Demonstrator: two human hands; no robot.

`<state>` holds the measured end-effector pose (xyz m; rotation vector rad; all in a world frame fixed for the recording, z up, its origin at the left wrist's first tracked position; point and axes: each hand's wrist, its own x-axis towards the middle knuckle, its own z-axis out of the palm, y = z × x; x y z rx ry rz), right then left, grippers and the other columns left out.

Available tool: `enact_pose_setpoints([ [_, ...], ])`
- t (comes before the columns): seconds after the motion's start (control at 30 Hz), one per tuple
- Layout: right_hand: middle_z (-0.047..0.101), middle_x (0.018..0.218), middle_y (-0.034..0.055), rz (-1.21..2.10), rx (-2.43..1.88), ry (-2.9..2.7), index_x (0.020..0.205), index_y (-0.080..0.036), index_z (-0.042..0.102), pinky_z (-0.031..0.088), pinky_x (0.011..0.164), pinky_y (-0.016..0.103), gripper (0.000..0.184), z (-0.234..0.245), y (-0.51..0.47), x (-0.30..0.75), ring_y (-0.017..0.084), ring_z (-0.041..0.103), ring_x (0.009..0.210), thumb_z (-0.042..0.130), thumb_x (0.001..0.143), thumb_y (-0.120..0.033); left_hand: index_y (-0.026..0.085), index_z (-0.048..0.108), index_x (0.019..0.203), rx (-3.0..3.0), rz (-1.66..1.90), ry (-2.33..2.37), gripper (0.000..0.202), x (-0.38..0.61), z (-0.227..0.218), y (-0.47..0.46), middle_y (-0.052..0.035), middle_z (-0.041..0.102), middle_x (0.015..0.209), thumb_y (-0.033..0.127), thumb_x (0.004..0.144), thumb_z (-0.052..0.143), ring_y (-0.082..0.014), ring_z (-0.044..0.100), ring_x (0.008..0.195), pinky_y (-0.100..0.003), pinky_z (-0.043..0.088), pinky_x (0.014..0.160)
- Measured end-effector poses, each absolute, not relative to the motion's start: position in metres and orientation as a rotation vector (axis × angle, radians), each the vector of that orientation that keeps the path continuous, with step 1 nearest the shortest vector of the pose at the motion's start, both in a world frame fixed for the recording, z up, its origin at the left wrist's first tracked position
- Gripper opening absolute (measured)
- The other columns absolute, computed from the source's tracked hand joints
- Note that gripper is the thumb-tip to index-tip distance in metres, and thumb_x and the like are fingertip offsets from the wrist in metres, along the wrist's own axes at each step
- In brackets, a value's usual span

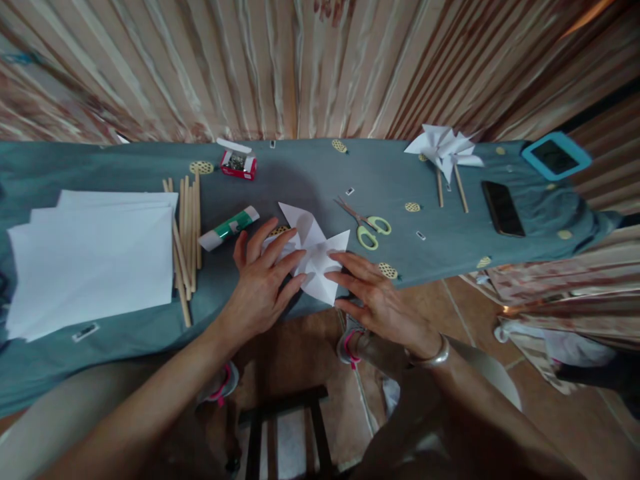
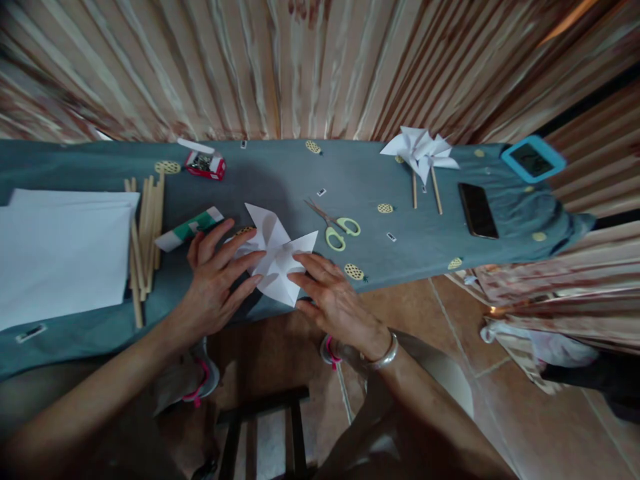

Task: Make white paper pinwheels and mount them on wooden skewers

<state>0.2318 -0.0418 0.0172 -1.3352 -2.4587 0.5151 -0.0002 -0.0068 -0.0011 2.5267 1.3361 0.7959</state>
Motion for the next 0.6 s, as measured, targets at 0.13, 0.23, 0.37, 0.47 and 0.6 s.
enact_pose_setpoints([
  [0.13, 0.054, 0.139, 0.0111, 0.628, -1.326, -2.393, 0.120, -0.019, 0.063, 0.039, 0.111, 0.049, 0.035, 0.015, -0.038, 0.233, 0.025, 0.043, 0.134, 0.063, 0.085, -0.016, 0.032, 0.060, 0.117, 2.533, 0.784, 1.338, 0.029, -0.001, -0.001, -0.006, -0.0036, 0.053, 0.140, 0.040, 0.093, 0.045, -0.0307, 0.029, 0.141, -0.058, 0.016, 0.115],
  [0.23, 0.058, 0.134, 0.0102, 0.693, -1.300, -2.306, 0.114, -0.019, 0.067, 0.042, 0.109, 0.047, 0.028, 0.014, -0.034, 0.235, 0.024, 0.048, 0.130, 0.062, 0.086, -0.016, 0.032, 0.060, 0.117, 2.552, 0.773, 1.341, 0.029, -0.001, -0.001, -0.006, -0.0036, 0.053, 0.141, 0.039, 0.093, 0.045, -0.0300, 0.028, 0.142, -0.058, 0.016, 0.115],
  [0.37, 0.064, 0.125, 0.0103, 0.750, -1.293, -2.199, 0.105, -0.019, 0.071, 0.045, 0.106, 0.044, 0.020, 0.013, -0.028, 0.235, 0.022, 0.056, 0.121, 0.057, 0.090, -0.018, 0.025, 0.060, 0.116, 2.591, 0.803, 1.315, 0.029, -0.001, -0.003, -0.006, -0.0072, 0.054, 0.139, 0.038, 0.094, 0.046, -0.0303, 0.028, 0.141, -0.059, 0.017, 0.113],
  [0.47, 0.068, 0.118, 0.0103, 0.752, -1.300, -2.156, 0.098, -0.018, 0.072, 0.048, 0.100, 0.042, 0.017, 0.013, -0.022, 0.233, 0.022, 0.060, 0.114, 0.056, 0.091, -0.019, 0.024, 0.061, 0.114, 2.579, 0.855, 1.290, 0.029, 0.000, -0.007, -0.005, -0.0079, 0.055, 0.137, 0.038, 0.093, 0.047, -0.0309, 0.030, 0.140, -0.059, 0.017, 0.113],
  [0.6, 0.070, 0.110, 0.0079, 0.784, -1.285, -2.102, 0.094, -0.020, 0.072, 0.049, 0.096, 0.039, 0.016, 0.012, -0.014, 0.230, 0.020, 0.063, 0.107, 0.056, 0.090, -0.018, 0.025, 0.061, 0.114, 2.564, 0.877, 1.279, 0.028, 0.001, -0.008, -0.005, -0.0072, 0.055, 0.138, 0.037, 0.093, 0.047, -0.0308, 0.030, 0.140, -0.059, 0.015, 0.113],
])
